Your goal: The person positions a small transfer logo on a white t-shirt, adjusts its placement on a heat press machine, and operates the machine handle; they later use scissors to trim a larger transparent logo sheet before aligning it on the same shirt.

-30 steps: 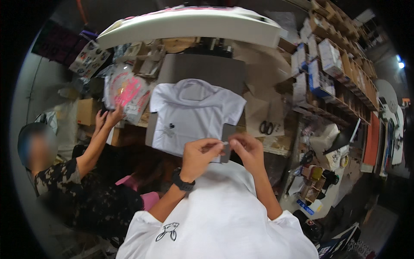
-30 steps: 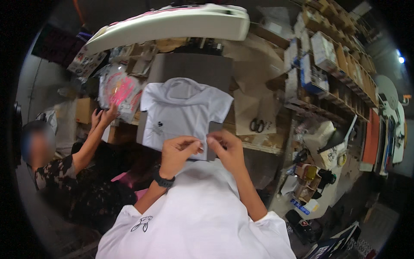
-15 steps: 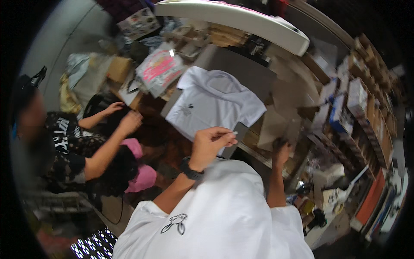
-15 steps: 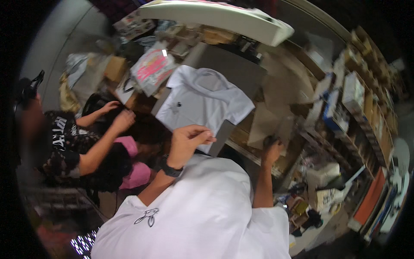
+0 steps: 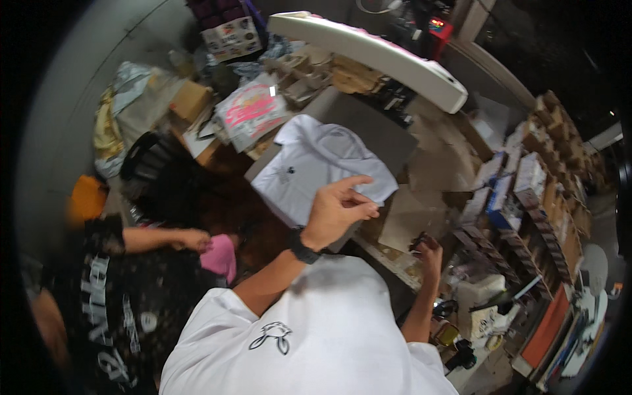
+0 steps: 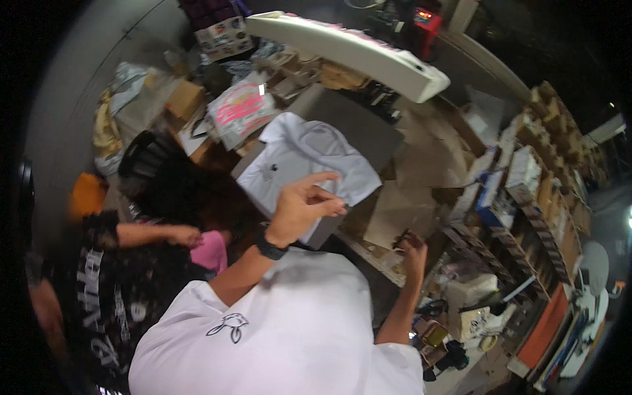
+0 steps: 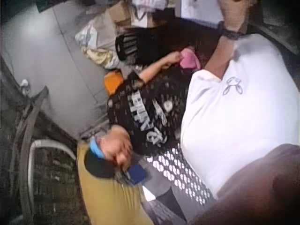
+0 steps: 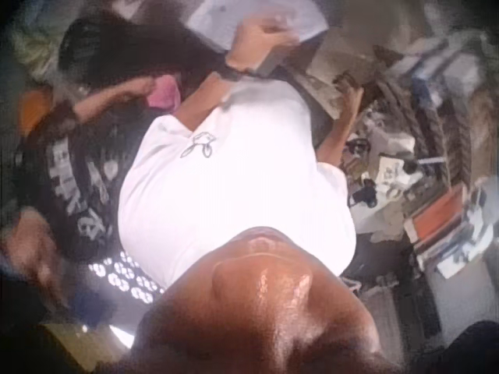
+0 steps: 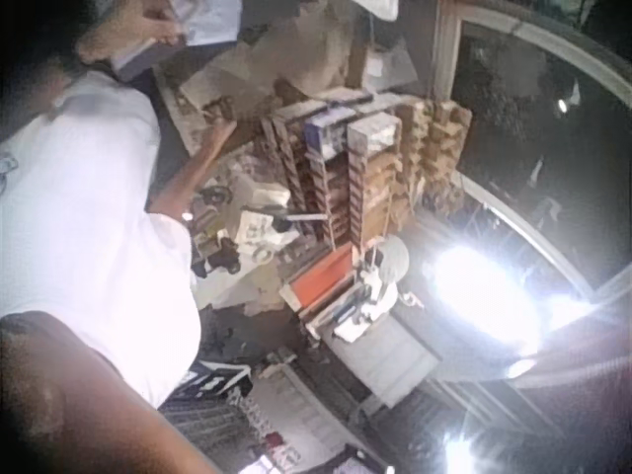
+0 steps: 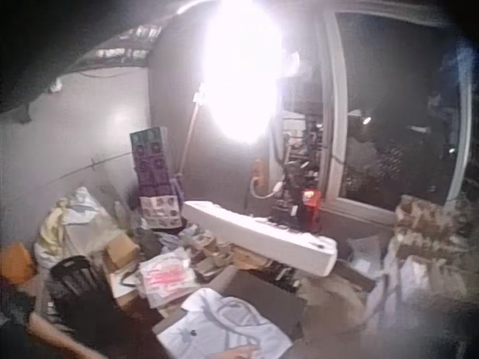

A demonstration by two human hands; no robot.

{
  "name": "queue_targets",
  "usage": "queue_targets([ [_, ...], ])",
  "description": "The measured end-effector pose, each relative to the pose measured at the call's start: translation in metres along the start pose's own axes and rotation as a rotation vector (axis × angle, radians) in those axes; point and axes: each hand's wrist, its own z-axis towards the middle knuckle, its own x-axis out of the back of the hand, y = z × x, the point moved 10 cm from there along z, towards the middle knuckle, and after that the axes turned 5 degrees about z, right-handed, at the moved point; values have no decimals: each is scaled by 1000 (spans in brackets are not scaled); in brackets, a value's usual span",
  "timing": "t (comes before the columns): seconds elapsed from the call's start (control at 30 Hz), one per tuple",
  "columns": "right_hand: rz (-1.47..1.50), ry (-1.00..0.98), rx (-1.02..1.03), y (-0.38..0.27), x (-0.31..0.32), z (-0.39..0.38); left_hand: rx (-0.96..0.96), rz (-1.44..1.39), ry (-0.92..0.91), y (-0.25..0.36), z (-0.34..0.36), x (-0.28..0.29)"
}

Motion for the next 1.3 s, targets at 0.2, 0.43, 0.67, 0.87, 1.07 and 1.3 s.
queue_targets([
  [0.2, 248, -146, 209, -100, -80, -90, -11, 15, -61, 34, 11, -15],
  [0.43, 282, -51, 455, -197, -118, -149, -49, 88, -229, 74, 18, -57],
  [0.67, 323, 57, 508, -268, -141, -152, 26, 122, -400, 70, 5, -84],
  [0.87, 388, 25, 408, -259, -160, -148, 36, 37, -346, 64, -4, -60],
  [1.07, 410, 21, 364, -252, -179, -147, 122, 148, -298, 50, -16, -28],
  [1.3, 394, 13, 378, -250, -191, -158, 76, 168, -237, 61, -29, -28],
])
